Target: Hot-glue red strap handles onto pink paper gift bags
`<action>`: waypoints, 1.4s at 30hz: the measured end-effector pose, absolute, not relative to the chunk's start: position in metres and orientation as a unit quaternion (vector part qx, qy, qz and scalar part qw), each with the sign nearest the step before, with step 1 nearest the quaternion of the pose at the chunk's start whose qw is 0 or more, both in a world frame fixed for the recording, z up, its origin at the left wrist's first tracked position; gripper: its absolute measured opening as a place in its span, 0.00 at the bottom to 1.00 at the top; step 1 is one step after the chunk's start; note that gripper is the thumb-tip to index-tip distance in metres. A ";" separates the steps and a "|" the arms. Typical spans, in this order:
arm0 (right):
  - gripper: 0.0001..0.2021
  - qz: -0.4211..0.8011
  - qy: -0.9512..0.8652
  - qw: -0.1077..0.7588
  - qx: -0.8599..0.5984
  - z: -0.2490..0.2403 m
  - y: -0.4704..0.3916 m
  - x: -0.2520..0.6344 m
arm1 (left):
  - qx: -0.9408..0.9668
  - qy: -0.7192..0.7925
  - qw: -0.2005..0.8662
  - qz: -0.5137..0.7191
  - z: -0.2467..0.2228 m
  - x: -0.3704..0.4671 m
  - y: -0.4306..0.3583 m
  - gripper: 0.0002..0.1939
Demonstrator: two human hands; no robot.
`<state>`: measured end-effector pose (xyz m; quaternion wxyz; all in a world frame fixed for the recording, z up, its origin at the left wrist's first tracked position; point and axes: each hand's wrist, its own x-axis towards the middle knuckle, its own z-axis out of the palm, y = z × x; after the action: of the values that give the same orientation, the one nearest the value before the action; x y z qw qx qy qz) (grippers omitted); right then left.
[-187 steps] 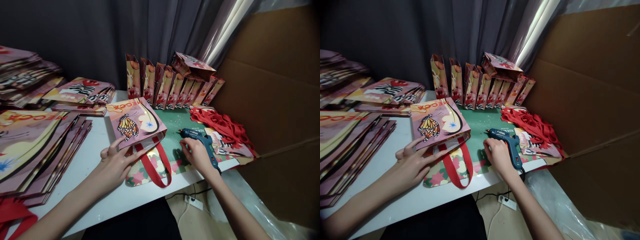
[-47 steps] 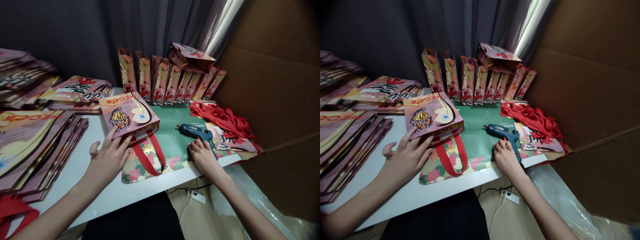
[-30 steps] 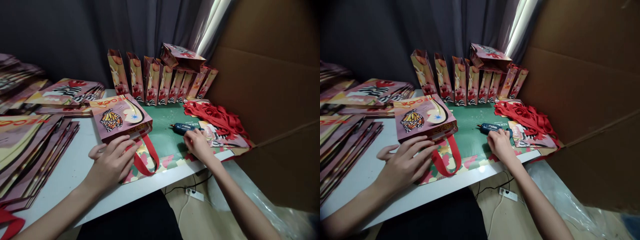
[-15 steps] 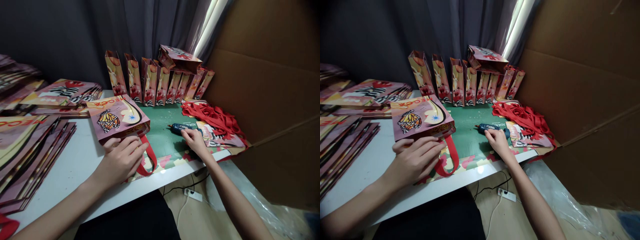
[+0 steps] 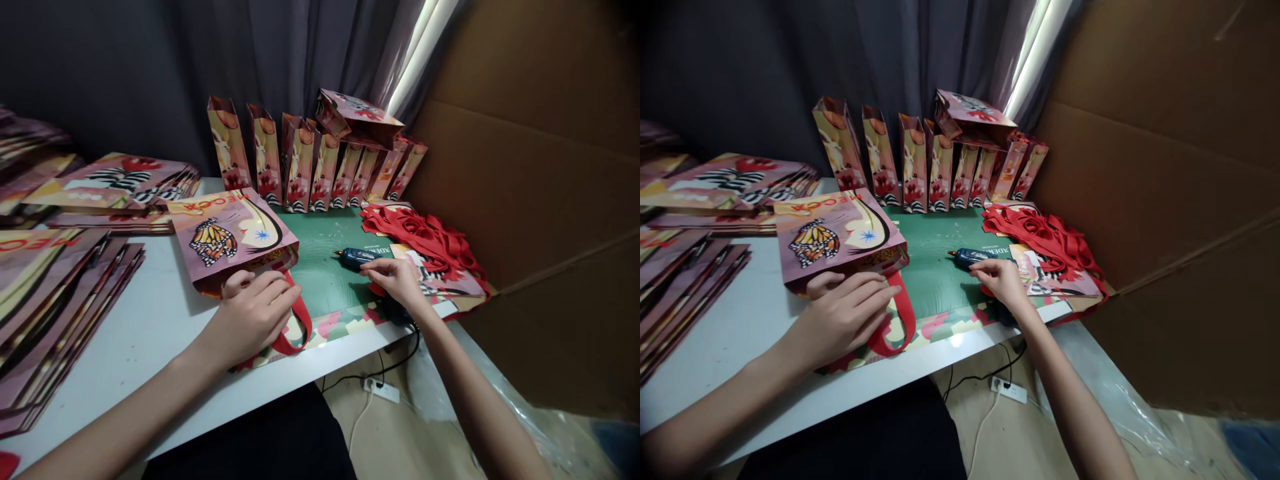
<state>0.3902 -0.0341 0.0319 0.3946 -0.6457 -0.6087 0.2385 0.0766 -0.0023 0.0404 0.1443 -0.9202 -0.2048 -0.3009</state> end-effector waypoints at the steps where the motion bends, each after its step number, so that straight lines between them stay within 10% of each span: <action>1: 0.10 0.237 -0.605 0.400 -0.646 0.034 -0.034 0.389 | -0.921 -0.207 0.139 -0.299 0.038 0.076 -0.002 0.13; 17: 0.11 0.258 -0.577 0.447 -0.633 0.059 0.048 0.383 | -0.923 -0.216 0.098 -0.304 0.031 0.068 -0.002 0.12; 32: 0.07 0.292 -0.624 0.272 -0.672 0.071 0.106 0.371 | -0.923 -0.241 0.077 -0.289 0.031 0.062 -0.001 0.11; 42: 0.22 0.190 -0.675 0.151 -0.697 0.073 0.113 0.373 | -0.925 -0.233 0.070 -0.291 0.028 0.063 -0.002 0.12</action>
<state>0.3734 0.1134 0.0728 0.1505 -0.6968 -0.6749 0.1903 0.0625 -0.0016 0.0282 0.0697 -0.9252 -0.2334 -0.2910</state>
